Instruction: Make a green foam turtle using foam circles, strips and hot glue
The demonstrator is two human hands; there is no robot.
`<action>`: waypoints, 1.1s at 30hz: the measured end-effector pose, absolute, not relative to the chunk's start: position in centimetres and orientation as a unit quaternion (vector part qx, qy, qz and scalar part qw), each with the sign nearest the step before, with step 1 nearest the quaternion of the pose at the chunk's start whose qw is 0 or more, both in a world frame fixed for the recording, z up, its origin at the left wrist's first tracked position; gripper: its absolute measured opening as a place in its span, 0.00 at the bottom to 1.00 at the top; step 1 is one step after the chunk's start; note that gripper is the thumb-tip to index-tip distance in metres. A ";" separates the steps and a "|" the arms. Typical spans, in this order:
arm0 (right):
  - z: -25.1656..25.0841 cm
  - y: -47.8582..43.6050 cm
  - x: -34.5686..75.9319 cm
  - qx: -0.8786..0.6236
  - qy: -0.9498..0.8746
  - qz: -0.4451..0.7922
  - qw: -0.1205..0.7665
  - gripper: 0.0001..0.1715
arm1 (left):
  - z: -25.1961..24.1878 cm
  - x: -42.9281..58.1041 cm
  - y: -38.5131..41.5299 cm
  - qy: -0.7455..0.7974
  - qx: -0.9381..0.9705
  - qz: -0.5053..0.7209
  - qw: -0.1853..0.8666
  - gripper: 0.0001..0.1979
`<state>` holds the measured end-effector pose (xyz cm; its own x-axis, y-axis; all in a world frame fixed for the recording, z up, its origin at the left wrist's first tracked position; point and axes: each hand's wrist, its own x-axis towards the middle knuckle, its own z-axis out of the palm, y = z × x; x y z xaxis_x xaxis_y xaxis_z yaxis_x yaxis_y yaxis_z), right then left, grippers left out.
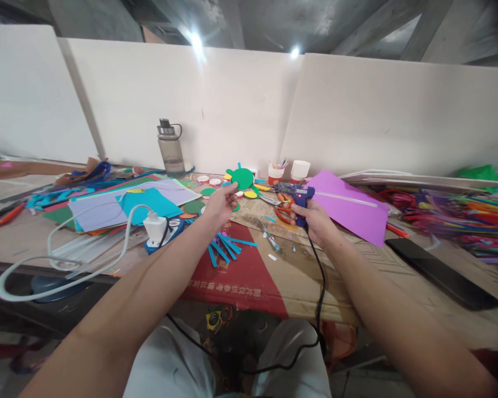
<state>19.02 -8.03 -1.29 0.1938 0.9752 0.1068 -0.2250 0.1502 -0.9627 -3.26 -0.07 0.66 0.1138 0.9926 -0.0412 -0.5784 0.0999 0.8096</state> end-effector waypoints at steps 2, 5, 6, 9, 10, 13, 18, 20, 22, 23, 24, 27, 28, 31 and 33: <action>-1.3 -8.1 19.0 -0.445 -0.423 0.476 0.630 0.21 | 0.8 -3.2 -0.2 0.315 0.328 0.581 0.675 0.12; -1.3 -8.2 18.9 -0.442 -0.431 0.475 0.628 0.20 | 0.8 -3.2 -0.2 0.312 0.328 0.575 0.682 0.12; -1.3 -8.2 18.9 -0.440 -0.431 0.474 0.629 0.20 | 0.8 -3.2 -0.2 0.309 0.328 0.573 0.684 0.12; -1.3 -8.3 18.9 -0.435 -0.430 0.477 0.632 0.19 | 0.7 -3.2 -0.2 0.300 0.329 0.573 0.688 0.13; -1.3 -8.3 18.9 -0.434 -0.428 0.478 0.633 0.19 | 0.7 -3.1 -0.2 0.299 0.330 0.574 0.688 0.13; -1.3 -8.2 18.9 -0.432 -0.428 0.479 0.633 0.19 | 0.7 -3.0 -0.3 0.299 0.335 0.573 0.686 0.13; -1.3 -8.1 18.9 -0.439 -0.434 0.478 0.625 0.21 | 0.6 -2.9 -0.4 0.286 0.340 0.579 0.684 0.15; -1.3 -8.1 18.9 -0.440 -0.437 0.476 0.624 0.21 | 0.6 -2.9 -0.3 0.279 0.341 0.580 0.685 0.17; -1.4 -8.1 18.9 -0.438 -0.439 0.474 0.625 0.20 | 0.5 -2.9 -0.3 0.270 0.347 0.578 0.688 0.18; -1.4 -8.1 18.9 -0.437 -0.439 0.473 0.626 0.20 | 0.5 -3.0 -0.2 0.265 0.351 0.576 0.689 0.18; -1.3 -8.1 18.9 -0.436 -0.438 0.473 0.628 0.20 | 0.5 -3.0 -0.2 0.260 0.355 0.575 0.690 0.18; -1.2 -8.2 19.0 -0.431 -0.431 0.474 0.635 0.20 | 0.6 -3.1 -0.1 0.249 0.371 0.571 0.688 0.19; -1.1 -8.2 19.0 -0.430 -0.429 0.473 0.638 0.20 | 0.6 -3.1 -0.1 0.245 0.377 0.570 0.687 0.19; -0.8 -8.3 19.1 -0.429 -0.421 0.472 0.645 0.20 | 0.7 -3.1 -0.2 0.244 0.392 0.569 0.681 0.18; -0.7 -8.3 19.1 -0.431 -0.415 0.476 0.644 0.20 | 0.7 -3.2 -0.3 0.255 0.394 0.569 0.675 0.18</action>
<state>19.09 -8.30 -0.73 0.2020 0.9714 0.1245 -0.2545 0.1748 -0.9511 -3.15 -0.26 0.70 0.2229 0.9692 0.1045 -0.5674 0.0418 0.8224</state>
